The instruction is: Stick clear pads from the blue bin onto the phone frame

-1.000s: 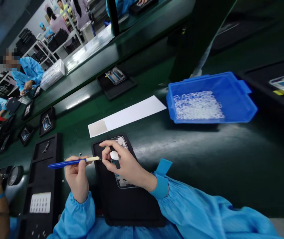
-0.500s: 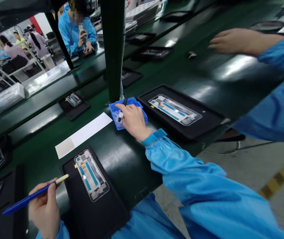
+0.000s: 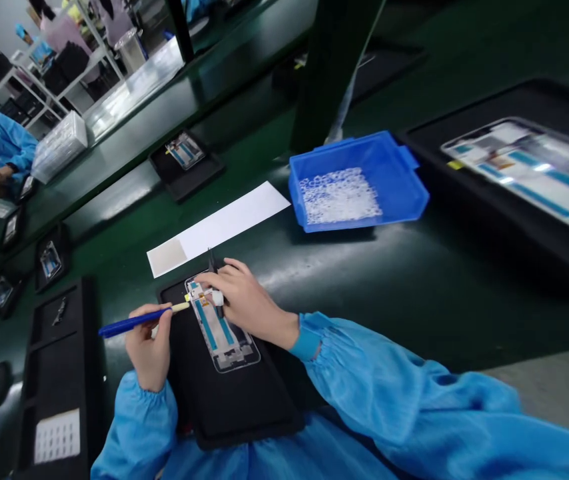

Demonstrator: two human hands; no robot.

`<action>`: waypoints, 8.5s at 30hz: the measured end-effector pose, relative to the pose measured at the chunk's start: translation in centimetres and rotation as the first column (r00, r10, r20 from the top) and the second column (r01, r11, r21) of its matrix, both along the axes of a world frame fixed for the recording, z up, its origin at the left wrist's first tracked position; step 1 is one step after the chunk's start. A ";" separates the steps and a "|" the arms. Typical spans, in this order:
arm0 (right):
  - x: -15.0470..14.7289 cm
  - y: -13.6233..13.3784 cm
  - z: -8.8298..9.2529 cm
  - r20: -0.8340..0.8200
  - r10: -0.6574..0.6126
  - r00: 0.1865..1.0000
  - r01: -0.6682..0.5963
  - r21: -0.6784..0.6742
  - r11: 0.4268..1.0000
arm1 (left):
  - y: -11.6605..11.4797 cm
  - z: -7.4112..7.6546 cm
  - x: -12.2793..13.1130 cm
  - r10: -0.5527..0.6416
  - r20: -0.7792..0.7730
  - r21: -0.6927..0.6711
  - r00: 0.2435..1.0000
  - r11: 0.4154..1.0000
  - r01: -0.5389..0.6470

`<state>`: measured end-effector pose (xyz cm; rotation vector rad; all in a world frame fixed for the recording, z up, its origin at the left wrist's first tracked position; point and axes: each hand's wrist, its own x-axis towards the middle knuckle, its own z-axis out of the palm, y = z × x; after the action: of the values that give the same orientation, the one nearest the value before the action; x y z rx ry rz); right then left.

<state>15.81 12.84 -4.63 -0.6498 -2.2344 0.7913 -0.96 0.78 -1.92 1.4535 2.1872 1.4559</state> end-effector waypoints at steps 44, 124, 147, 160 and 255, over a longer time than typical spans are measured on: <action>1.1 -0.2 -0.3 0.050 0.050 0.998 -0.050 0.000 0.999 | 0.0 0.6 0.4 -0.002 0.062 -0.066 0.998 0.998 0.006; 0.8 3.6 1.6 -0.202 -0.282 0.938 0.127 -0.557 0.821 | 4.5 3.2 -1.5 -0.575 -0.530 -0.696 0.623 0.715 0.066; -7.4 8.3 0.8 0.004 -0.334 0.942 0.280 -0.556 0.782 | 9.6 1.9 -3.6 -0.594 -0.480 -0.782 0.645 0.623 -0.007; -2.9 5.6 1.7 -0.223 -0.577 0.786 0.208 -0.782 0.587 | 8.7 2.3 -4.4 -0.466 -0.364 -0.721 0.806 0.689 0.072; 0.4 -3.1 0.8 0.055 -0.304 0.951 0.296 -0.450 0.843 | 6.1 3.1 -1.6 -0.551 0.135 -0.782 0.823 0.451 0.430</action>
<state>16.17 9.71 -3.82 -1.1785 -1.8657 1.1582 -2.54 6.83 1.22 1.6067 1.7881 0.1023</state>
